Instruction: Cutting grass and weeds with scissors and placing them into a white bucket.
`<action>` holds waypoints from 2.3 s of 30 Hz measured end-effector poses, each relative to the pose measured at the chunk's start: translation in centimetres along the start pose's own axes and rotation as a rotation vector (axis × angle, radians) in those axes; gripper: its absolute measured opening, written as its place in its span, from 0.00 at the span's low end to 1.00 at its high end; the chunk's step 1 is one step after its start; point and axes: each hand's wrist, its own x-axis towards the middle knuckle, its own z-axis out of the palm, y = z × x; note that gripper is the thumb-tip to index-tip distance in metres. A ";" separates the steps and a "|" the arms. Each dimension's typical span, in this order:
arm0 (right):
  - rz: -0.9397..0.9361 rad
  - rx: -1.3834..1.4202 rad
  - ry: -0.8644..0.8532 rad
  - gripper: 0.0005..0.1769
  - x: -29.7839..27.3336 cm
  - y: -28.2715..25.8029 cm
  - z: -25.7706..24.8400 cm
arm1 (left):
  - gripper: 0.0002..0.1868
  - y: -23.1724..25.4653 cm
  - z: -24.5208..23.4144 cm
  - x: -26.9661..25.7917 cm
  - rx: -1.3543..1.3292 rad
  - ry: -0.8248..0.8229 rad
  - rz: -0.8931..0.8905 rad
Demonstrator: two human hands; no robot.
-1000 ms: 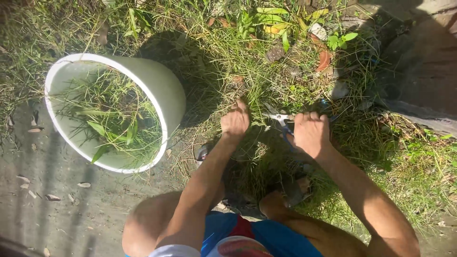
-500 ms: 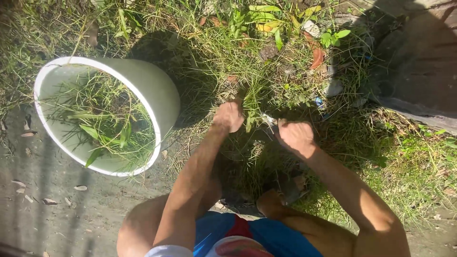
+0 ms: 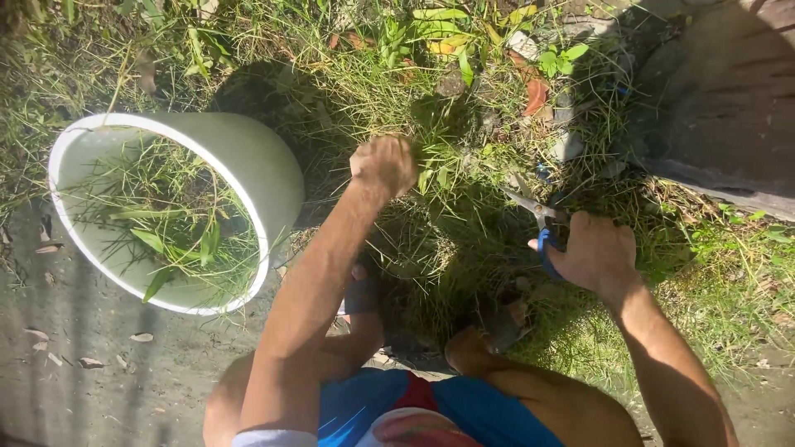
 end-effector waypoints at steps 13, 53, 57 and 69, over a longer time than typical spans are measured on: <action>-0.235 1.416 -0.316 0.25 -3.7 -1.5 22.8 | 0.27 5.3 13.0 2.6 -0.797 0.244 -0.137; -0.406 1.659 -0.708 0.44 3.7 -1.7 9.2 | 0.14 3.3 20.3 2.6 -1.480 1.282 0.087; -0.387 1.933 -0.731 0.39 0.4 -1.8 8.3 | 0.15 -2.0 15.2 2.3 -1.185 1.400 0.102; -0.171 1.344 -0.150 0.21 -0.9 -1.9 20.6 | 0.35 7.1 18.7 6.7 -0.302 0.191 -0.138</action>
